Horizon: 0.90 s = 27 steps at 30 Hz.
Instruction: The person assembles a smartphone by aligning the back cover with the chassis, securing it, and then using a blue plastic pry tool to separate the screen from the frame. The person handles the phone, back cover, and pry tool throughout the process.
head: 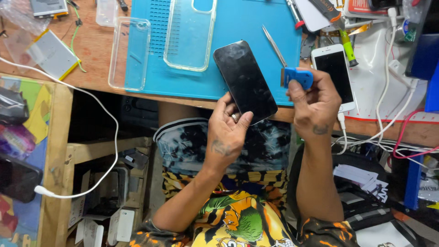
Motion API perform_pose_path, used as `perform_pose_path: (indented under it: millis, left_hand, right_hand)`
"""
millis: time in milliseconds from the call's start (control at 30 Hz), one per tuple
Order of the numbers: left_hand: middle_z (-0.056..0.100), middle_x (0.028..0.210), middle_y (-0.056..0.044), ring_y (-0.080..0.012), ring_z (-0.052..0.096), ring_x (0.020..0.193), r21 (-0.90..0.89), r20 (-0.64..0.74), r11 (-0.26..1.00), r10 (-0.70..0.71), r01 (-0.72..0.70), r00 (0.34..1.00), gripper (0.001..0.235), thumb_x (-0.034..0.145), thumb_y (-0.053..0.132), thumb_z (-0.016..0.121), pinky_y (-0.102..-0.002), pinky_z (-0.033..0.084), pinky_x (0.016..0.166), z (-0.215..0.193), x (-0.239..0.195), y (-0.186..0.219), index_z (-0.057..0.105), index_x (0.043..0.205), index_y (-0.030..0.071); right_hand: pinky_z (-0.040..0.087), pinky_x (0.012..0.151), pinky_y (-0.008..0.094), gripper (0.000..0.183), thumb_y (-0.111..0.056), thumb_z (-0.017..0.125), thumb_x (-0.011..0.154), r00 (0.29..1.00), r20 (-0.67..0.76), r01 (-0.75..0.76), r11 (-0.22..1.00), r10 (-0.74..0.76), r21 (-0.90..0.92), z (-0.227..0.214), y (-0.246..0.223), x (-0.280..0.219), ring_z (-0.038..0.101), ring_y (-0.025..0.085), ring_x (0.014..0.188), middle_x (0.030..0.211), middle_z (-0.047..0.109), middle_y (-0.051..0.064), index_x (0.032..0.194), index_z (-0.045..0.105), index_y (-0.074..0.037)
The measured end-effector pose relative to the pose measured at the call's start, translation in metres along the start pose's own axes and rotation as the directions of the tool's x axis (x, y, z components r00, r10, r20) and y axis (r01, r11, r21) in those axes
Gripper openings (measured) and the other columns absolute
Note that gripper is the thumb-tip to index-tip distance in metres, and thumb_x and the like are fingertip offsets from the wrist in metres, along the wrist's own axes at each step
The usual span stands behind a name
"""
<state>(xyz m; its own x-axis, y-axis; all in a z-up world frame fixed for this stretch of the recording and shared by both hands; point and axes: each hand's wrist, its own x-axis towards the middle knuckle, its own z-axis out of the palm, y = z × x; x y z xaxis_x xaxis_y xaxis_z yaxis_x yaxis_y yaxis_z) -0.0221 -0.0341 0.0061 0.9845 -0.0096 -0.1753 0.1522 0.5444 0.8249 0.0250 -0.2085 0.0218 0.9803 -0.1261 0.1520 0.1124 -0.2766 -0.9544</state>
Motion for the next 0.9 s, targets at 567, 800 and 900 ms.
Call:
perform_pose_path:
  millis: [567,800,900]
  left_hand:
    - [0.039,0.16,-0.025,-0.0315,0.055,0.137,0.297,-0.017,0.947,-0.125,0.124,0.992,0.072,0.098,0.002,0.057,-0.035,0.05,0.109,0.009,-0.034,0.028,0.02,0.159,-0.007]
    - [0.031,0.165,-0.027,-0.0332,0.05,0.144,0.363,0.027,0.922,-0.159,0.138,0.987,0.07,0.099,0.004,0.056,-0.037,0.05,0.112,0.009,-0.043,0.036,0.021,0.159,-0.005]
    - [0.033,0.166,-0.026,-0.0324,0.051,0.144,0.396,0.049,0.915,-0.104,0.076,0.993,0.069,0.099,0.003,0.057,-0.038,0.05,0.113,0.009,-0.043,0.036,0.025,0.159,-0.005]
  right_hand:
    - [0.056,0.076,0.025,0.044,-0.004,0.071,0.106,0.991,0.034,0.131,0.944,-0.127,-0.303,0.012,-0.002,-0.008,0.068,0.013,0.096,0.128,0.068,0.014,0.147,0.057,0.001]
    - [0.06,0.082,0.027,0.049,-0.005,0.074,0.103,0.992,0.06,0.125,0.939,-0.112,-0.321,0.012,-0.007,-0.001,0.071,0.015,0.101,0.127,0.069,0.016,0.148,0.057,-0.002]
    - [0.062,0.087,0.028,0.044,-0.003,0.075,0.105,0.98,0.089,0.2,0.913,-0.18,-0.356,0.013,-0.008,0.0,0.073,0.018,0.109,0.136,0.068,0.018,0.146,0.06,-0.002]
